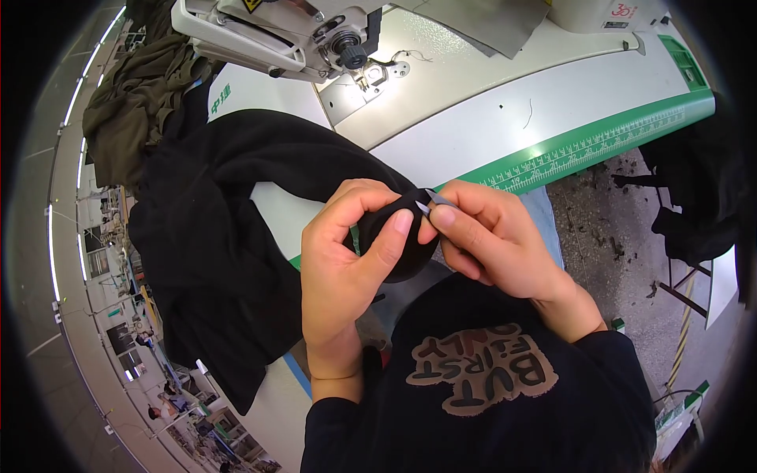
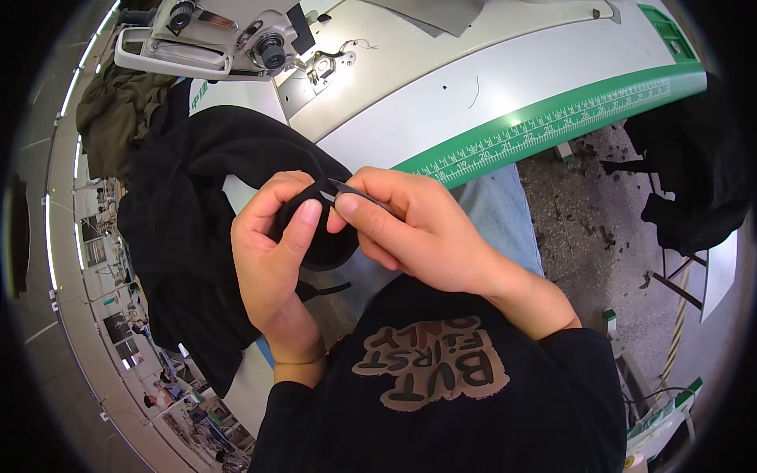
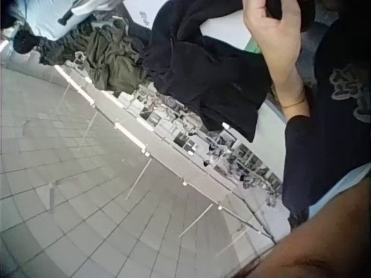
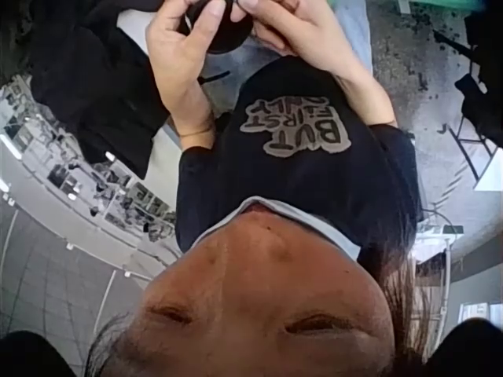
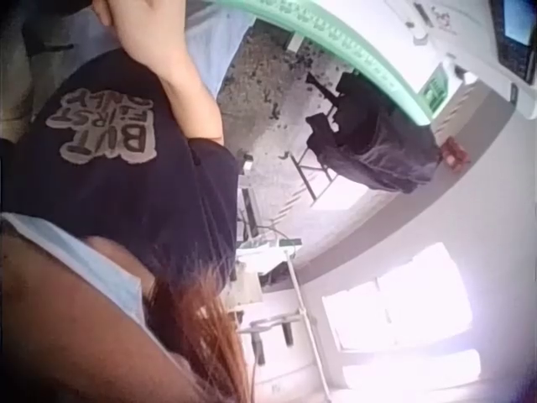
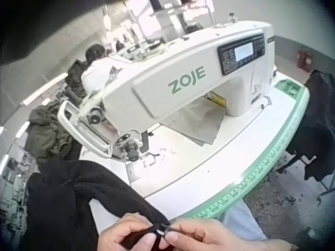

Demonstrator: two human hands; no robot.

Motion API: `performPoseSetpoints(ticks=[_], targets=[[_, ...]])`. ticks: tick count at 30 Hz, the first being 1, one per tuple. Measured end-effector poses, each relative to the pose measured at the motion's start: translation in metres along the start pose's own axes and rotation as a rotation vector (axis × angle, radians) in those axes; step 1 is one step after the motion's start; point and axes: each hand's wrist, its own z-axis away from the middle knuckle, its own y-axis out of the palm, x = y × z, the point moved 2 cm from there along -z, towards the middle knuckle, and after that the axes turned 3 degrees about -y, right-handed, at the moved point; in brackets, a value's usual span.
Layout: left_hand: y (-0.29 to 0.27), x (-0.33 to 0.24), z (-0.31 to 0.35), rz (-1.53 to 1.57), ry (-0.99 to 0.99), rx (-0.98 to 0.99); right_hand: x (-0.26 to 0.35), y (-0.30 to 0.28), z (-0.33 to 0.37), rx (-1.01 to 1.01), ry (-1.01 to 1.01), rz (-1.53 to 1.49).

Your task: Inspecting a black garment and trimming loose threads with small thread clippers at a sewing workstation.

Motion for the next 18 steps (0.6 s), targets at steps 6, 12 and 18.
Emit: performPoseSetpoints(ticks=[6, 12, 18], targets=[[0.0018, -0.0012, 0.0011, 0.005, -0.02, -0.028, -0.0003, -0.0015, 0.0003, -0.02, -0.073, 0.177], [0.0032, -0.005, 0.0013, 0.011, -0.005, -0.028, 0.0018, -0.0025, 0.0025, -0.021, -0.095, 0.234], [0.0039, -0.0079, 0.0021, -0.001, 0.02, -0.04, 0.0053, -0.0008, 0.0027, -0.03, -0.103, 0.272]])
